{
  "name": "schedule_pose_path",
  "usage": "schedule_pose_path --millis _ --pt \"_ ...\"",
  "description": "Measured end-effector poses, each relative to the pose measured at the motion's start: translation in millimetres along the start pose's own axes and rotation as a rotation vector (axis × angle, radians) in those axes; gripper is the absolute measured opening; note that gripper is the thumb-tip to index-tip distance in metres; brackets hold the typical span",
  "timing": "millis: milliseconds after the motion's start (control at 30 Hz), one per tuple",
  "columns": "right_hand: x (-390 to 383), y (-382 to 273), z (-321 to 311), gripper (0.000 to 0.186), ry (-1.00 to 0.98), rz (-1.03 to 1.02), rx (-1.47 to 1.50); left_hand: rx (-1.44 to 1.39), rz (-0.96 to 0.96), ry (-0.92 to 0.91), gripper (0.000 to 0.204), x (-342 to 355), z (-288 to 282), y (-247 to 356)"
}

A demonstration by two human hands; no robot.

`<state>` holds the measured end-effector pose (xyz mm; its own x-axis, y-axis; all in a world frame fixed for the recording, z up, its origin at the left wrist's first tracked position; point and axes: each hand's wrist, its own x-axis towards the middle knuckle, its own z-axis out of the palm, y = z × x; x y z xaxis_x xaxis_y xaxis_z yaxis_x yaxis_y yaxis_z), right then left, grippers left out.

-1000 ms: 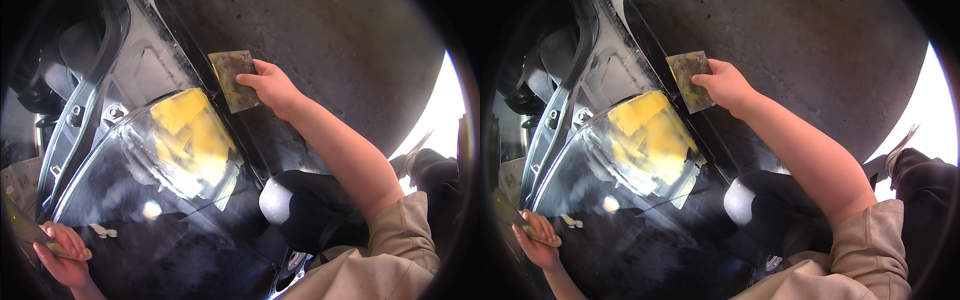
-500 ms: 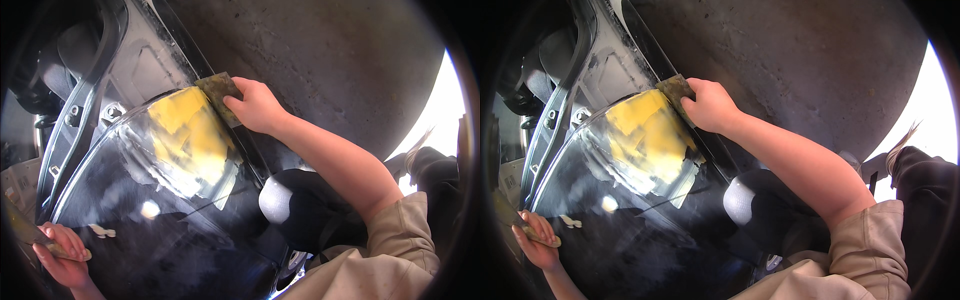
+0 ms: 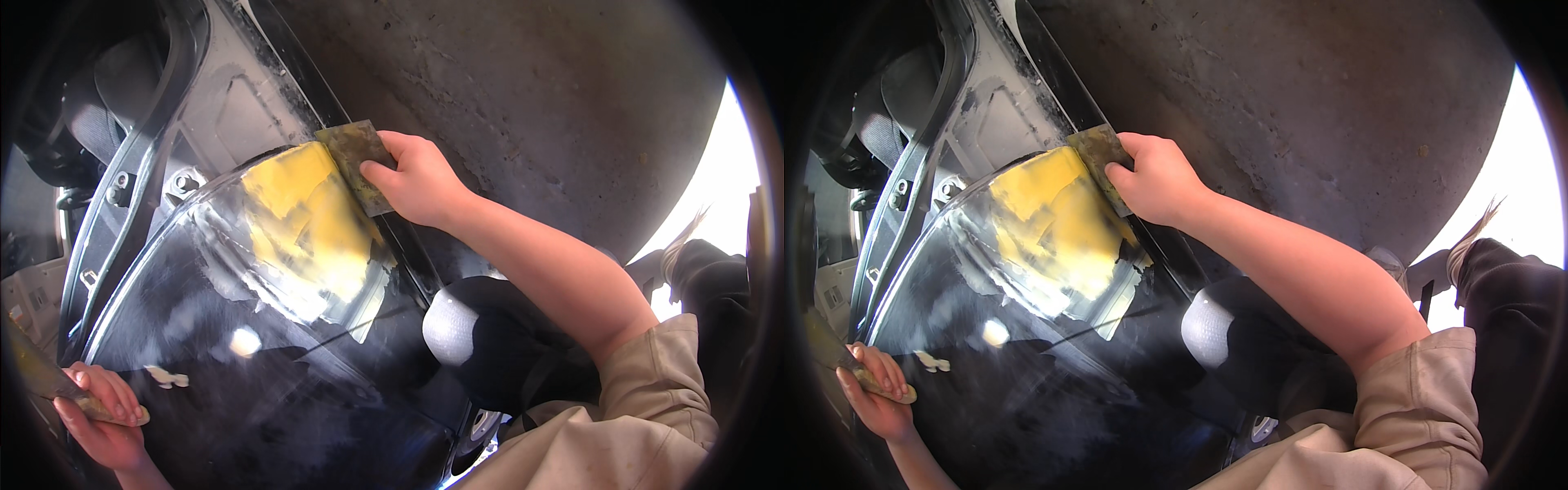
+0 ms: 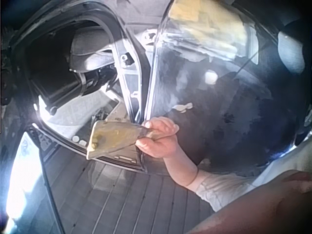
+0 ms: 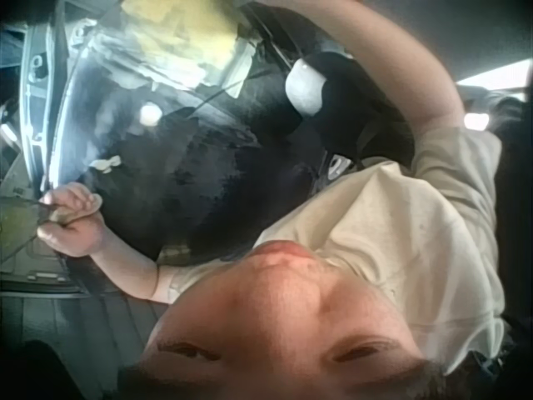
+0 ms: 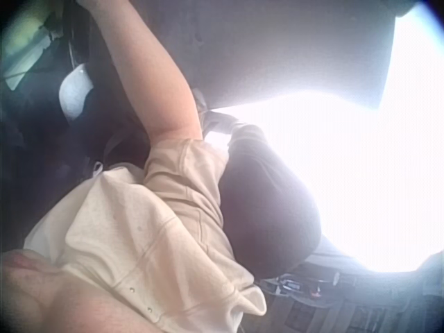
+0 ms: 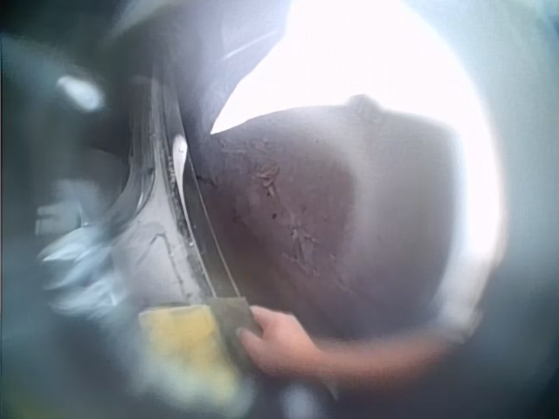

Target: The person applies yellow body filler to a damaged area on a car door using a putty knife, then smooths and levels the surface with a sanding block. The person repeatedly adds filler and sands the area to achieve a flush finish.

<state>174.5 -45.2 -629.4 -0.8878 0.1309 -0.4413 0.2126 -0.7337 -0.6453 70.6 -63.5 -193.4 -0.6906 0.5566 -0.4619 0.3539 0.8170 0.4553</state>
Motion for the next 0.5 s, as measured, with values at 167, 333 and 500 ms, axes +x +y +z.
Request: schedule_pose_path --millis 167,333,500 --pt "-2 -1 4 0.024 0.009 0.011 -0.054 -0.002 -0.004 -0.004 0.045 -2 -1 0" --pt "-3 1 11 0.028 0.026 -0.002 -0.077 -0.010 -0.020 -0.001 0.045 -3 -2 1" --pt "-14 -18 8 0.032 -0.040 0.016 -0.024 -0.009 -0.016 0.006 0.045 -5 -2 -1"
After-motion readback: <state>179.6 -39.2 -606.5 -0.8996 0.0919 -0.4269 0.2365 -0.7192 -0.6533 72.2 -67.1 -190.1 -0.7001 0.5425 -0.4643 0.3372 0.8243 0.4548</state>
